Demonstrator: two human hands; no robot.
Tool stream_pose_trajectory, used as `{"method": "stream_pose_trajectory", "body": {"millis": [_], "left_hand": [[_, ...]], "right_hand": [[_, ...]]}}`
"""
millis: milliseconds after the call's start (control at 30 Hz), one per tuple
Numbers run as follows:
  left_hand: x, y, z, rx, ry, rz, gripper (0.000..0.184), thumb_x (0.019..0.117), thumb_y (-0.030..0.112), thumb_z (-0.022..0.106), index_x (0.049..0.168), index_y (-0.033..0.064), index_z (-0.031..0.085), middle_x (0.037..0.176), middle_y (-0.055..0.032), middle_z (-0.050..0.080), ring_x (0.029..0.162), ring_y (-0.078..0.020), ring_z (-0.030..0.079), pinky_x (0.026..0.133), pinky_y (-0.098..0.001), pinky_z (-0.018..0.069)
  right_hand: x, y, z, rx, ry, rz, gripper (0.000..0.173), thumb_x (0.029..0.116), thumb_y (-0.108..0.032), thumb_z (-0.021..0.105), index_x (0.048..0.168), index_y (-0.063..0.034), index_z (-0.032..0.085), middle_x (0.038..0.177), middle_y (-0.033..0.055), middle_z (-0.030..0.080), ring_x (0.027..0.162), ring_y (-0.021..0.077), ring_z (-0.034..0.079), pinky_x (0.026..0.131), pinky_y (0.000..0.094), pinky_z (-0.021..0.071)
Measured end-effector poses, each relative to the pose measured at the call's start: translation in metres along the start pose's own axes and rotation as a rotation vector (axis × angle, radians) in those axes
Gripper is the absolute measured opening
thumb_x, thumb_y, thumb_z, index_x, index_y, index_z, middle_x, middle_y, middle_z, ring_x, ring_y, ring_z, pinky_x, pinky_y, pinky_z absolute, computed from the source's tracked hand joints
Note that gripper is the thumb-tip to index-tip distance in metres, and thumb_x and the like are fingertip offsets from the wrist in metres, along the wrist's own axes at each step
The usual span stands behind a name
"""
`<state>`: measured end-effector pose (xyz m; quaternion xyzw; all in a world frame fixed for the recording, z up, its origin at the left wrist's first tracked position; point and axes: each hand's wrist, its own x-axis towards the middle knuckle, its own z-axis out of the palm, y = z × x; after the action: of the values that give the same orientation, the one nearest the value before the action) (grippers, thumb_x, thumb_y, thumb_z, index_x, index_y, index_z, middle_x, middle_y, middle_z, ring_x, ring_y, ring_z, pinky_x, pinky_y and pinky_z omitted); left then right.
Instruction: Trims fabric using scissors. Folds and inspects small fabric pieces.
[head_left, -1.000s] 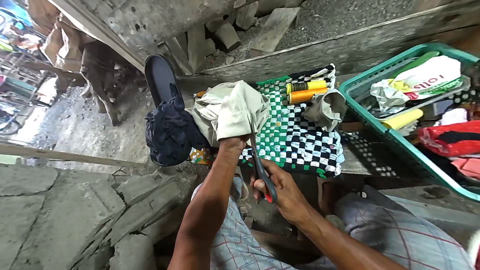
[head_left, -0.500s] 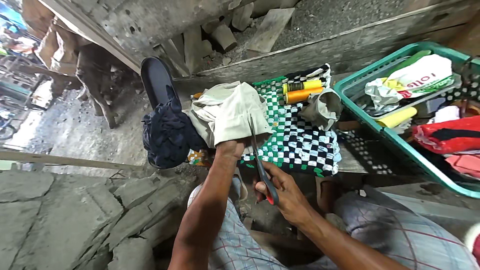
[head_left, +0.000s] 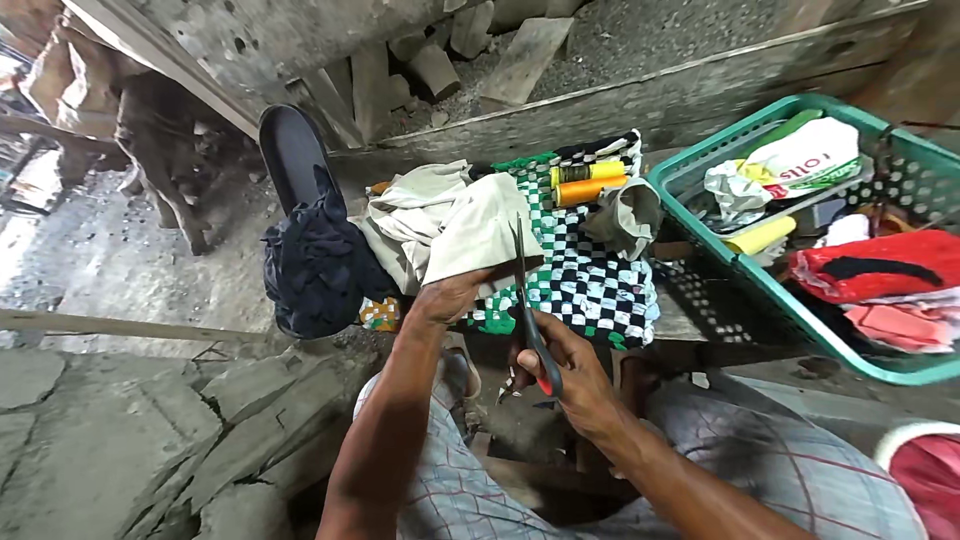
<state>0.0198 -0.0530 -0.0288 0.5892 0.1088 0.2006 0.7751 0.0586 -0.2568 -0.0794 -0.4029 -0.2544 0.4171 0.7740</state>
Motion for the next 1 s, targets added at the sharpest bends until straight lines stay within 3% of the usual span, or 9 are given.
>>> {"method": "stream_pose_trajectory", "body": {"millis": [100, 200, 267, 333, 400, 467, 633, 767, 1000], "left_hand": [[0.000, 0.006, -0.008, 0.030, -0.179, -0.009, 0.039, 0.0845, 0.012, 0.079, 0.121, 0.0115, 0.068, 0.115, -0.0053, 0.072, 0.105, -0.0163, 0.069, 0.092, -0.0404, 0.0582], [0.000, -0.004, -0.010, -0.145, -0.204, 0.054, 0.062, 0.0740, 0.034, 0.089, 0.128, 0.0149, 0.065, 0.126, -0.0053, 0.068, 0.119, -0.0203, 0.064, 0.105, -0.0466, 0.0516], [0.002, -0.005, 0.003, -0.253, -0.129, 0.066, 0.084, 0.0736, 0.061, 0.083, 0.139, 0.0166, 0.055, 0.137, -0.0072, 0.062, 0.129, -0.0237, 0.058, 0.111, -0.0487, 0.0468], [0.004, 0.003, 0.018, -0.297, -0.076, 0.029, 0.087, 0.0831, 0.076, 0.063, 0.147, 0.0197, 0.047, 0.144, -0.0064, 0.057, 0.134, -0.0234, 0.053, 0.112, -0.0474, 0.0444], [0.004, 0.008, 0.023, -0.328, -0.063, -0.009, 0.080, 0.0928, 0.076, 0.046, 0.149, 0.0203, 0.044, 0.147, -0.0066, 0.054, 0.137, -0.0240, 0.050, 0.114, -0.0488, 0.0422], [0.005, 0.009, 0.024, -0.358, -0.061, -0.012, 0.072, 0.0984, 0.070, 0.041, 0.149, 0.0195, 0.044, 0.148, -0.0076, 0.053, 0.138, -0.0248, 0.049, 0.114, -0.0501, 0.0411], [0.003, 0.004, 0.029, -0.317, -0.042, 0.027, 0.066, 0.1017, 0.065, 0.041, 0.151, 0.0203, 0.041, 0.150, -0.0074, 0.051, 0.139, -0.0247, 0.048, 0.115, -0.0508, 0.0403], [0.003, -0.001, 0.037, -0.276, -0.009, 0.025, 0.066, 0.1012, 0.068, 0.037, 0.148, 0.0213, 0.045, 0.146, -0.0048, 0.055, 0.134, -0.0215, 0.052, 0.110, -0.0468, 0.0458], [0.005, -0.004, 0.041, -0.294, 0.010, 0.009, 0.064, 0.1027, 0.064, 0.037, 0.149, 0.0209, 0.045, 0.148, -0.0048, 0.054, 0.138, -0.0218, 0.050, 0.113, -0.0476, 0.0436]], "right_hand": [[-0.001, 0.000, -0.002, 0.021, -0.014, -0.006, 0.072, 0.0945, -0.036, 0.073, 0.145, 0.0056, 0.044, 0.099, 0.0108, 0.066, 0.073, 0.0166, 0.065, 0.063, 0.0287, 0.0591], [-0.001, 0.002, -0.001, 0.026, -0.020, -0.004, 0.070, 0.0944, -0.034, 0.073, 0.145, 0.0051, 0.044, 0.097, 0.0096, 0.065, 0.073, 0.0155, 0.065, 0.064, 0.0282, 0.0588], [0.000, 0.004, 0.000, 0.024, -0.022, -0.002, 0.070, 0.0943, -0.033, 0.073, 0.145, 0.0051, 0.045, 0.097, 0.0091, 0.065, 0.073, 0.0149, 0.065, 0.063, 0.0277, 0.0585], [0.001, 0.005, 0.001, 0.008, -0.023, -0.002, 0.071, 0.0942, -0.036, 0.073, 0.146, 0.0044, 0.044, 0.098, 0.0093, 0.065, 0.074, 0.0149, 0.064, 0.064, 0.0281, 0.0580], [0.001, 0.006, 0.001, -0.007, -0.030, -0.013, 0.075, 0.0937, -0.040, 0.073, 0.146, 0.0044, 0.043, 0.099, 0.0095, 0.065, 0.076, 0.0155, 0.065, 0.066, 0.0291, 0.0586], [0.003, 0.006, 0.000, -0.020, -0.041, -0.031, 0.079, 0.0933, -0.045, 0.072, 0.147, 0.0047, 0.042, 0.101, 0.0096, 0.065, 0.080, 0.0162, 0.065, 0.069, 0.0300, 0.0593], [0.006, 0.005, -0.001, -0.054, -0.022, -0.049, 0.080, 0.0939, -0.048, 0.070, 0.146, 0.0052, 0.042, 0.102, 0.0094, 0.066, 0.079, 0.0160, 0.065, 0.067, 0.0291, 0.0582], [0.008, 0.003, 0.001, -0.045, -0.010, -0.059, 0.078, 0.0943, -0.046, 0.070, 0.145, 0.0057, 0.043, 0.103, 0.0096, 0.066, 0.080, 0.0160, 0.066, 0.068, 0.0295, 0.0593], [0.010, 0.003, 0.002, -0.008, -0.025, -0.066, 0.075, 0.0958, -0.045, 0.069, 0.145, 0.0053, 0.043, 0.101, 0.0104, 0.065, 0.080, 0.0176, 0.065, 0.067, 0.0307, 0.0589]]}}
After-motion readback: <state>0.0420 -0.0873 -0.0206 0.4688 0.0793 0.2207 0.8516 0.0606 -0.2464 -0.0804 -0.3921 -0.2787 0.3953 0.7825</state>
